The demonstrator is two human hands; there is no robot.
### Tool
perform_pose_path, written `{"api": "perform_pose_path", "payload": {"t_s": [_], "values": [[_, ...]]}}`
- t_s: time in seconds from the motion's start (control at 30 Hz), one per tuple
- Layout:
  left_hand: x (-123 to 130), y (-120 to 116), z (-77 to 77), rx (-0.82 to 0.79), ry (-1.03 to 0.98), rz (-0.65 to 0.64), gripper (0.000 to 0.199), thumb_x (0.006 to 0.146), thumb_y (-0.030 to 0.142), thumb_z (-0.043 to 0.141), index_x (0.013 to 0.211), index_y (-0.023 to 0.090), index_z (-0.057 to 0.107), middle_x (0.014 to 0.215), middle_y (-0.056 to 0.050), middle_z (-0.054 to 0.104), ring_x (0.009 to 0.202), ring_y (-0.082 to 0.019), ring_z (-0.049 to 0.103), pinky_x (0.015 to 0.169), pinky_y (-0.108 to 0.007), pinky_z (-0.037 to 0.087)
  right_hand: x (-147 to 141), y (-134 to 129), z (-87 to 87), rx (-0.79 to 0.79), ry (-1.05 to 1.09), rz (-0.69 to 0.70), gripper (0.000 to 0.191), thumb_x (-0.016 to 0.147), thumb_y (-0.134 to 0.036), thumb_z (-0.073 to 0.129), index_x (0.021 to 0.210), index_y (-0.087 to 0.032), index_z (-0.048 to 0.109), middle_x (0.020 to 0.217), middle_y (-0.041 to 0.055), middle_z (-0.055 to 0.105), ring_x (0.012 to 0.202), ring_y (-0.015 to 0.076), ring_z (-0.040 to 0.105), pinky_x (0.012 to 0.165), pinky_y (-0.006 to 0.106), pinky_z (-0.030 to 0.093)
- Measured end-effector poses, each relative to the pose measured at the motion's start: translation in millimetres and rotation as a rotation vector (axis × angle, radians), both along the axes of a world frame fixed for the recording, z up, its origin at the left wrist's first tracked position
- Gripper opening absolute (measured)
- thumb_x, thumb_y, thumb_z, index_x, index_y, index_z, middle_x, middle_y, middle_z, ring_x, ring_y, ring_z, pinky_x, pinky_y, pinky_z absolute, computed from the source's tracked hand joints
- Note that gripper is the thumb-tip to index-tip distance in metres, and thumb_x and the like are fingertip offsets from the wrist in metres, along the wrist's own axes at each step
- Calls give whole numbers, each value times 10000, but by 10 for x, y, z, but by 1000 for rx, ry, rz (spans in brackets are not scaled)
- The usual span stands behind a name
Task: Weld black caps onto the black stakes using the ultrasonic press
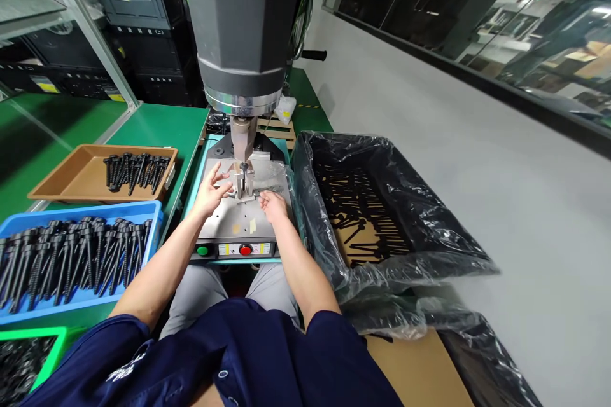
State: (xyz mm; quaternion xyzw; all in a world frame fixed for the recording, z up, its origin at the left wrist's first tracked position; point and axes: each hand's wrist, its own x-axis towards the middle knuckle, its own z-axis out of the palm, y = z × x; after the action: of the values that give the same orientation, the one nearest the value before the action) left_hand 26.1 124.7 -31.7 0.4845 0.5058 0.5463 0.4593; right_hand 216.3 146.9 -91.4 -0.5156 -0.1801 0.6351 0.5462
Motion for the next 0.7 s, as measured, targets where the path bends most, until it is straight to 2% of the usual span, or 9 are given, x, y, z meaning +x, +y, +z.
{"api": "perform_pose_path", "payload": {"t_s": [0.1, 0.17, 0.27, 0.33, 0.37, 0.43, 0.53, 0.63, 0.7], "values": [[-92, -321, -120, -2, 61, 90, 786, 785, 323, 686, 1489, 245, 345, 1202, -113, 601, 730, -114, 645, 613, -248, 513, 61, -357, -43, 6, 31, 23, 108, 725, -204, 702, 792, -166, 625, 717, 36, 691, 496, 106, 576, 423, 188, 449], [-192, -630, -266, 17, 146, 175, 691, 813, 339, 660, 1444, 203, 415, 1150, -111, 625, 795, -140, 640, 683, -281, 533, 187, -640, -124, 79, -44, 14, 188, 718, -280, 712, 857, -169, 647, 761, 35, 690, 498, 102, 553, 408, 189, 409], [-392, -1127, -582, 32, 369, 299, 574, 846, 366, 619, 1375, 184, 493, 1163, -123, 624, 996, -220, 629, 810, -355, 547, 500, -1035, -325, 239, -520, -107, 306, 768, -423, 650, 941, -172, 672, 862, 73, 690, 623, 155, 593, 491, 254, 466], [-530, -1388, -827, 53, 586, 354, 578, 833, 382, 628, 1364, 189, 505, 1261, -144, 571, 1170, -284, 560, 937, -433, 511, 723, -1237, -498, 339, -930, -186, 344, 808, -455, 603, 975, -167, 687, 1006, 124, 673, 859, 232, 633, 706, 366, 542], [-590, -1482, -947, 48, 679, 368, 604, 823, 396, 638, 1372, 187, 498, 1309, -156, 540, 1239, -314, 510, 1011, -482, 462, 815, -1315, -589, 376, -1102, -206, 374, 823, -467, 583, 1019, -166, 688, 1105, 148, 649, 992, 275, 615, 823, 432, 529], [-681, -1594, -1164, 9, 767, 361, 655, 811, 426, 646, 1396, 186, 475, 1362, -167, 499, 1297, -342, 458, 1075, -526, 396, 936, -1430, -767, 403, -1337, -171, 475, 838, -511, 565, 1137, -156, 664, 1246, 181, 585, 1168, 337, 540, 990, 529, 437], [-740, -1630, -1377, -87, 735, 308, 694, 826, 455, 625, 1439, 199, 424, 1353, -163, 510, 1253, -325, 503, 1043, -505, 432, 986, -1518, -982, 363, -1401, -50, 637, 875, -563, 514, 1346, -135, 530, 1318, 210, 533, 1223, 357, 510, 1027, 547, 407], [-750, -1613, -1444, -131, 690, 294, 707, 832, 473, 621, 1455, 216, 407, 1340, -149, 527, 1173, -301, 557, 981, -467, 479, 997, -1546, -1107, 336, -1355, 29, 698, 902, -576, 476, 1454, -156, 398, 1342, 206, 520, 1237, 343, 513, 1006, 515, 440], [-751, -1604, -1444, -131, 667, 299, 702, 823, 481, 635, 1441, 222, 429, 1319, -140, 542, 1144, -293, 570, 957, -450, 492, 1023, -1550, -1149, 343, -1350, 70, 710, 901, -586, 478, 1474, -183, 367, 1366, 196, 505, 1251, 341, 509, 1002, 504, 446]]}}
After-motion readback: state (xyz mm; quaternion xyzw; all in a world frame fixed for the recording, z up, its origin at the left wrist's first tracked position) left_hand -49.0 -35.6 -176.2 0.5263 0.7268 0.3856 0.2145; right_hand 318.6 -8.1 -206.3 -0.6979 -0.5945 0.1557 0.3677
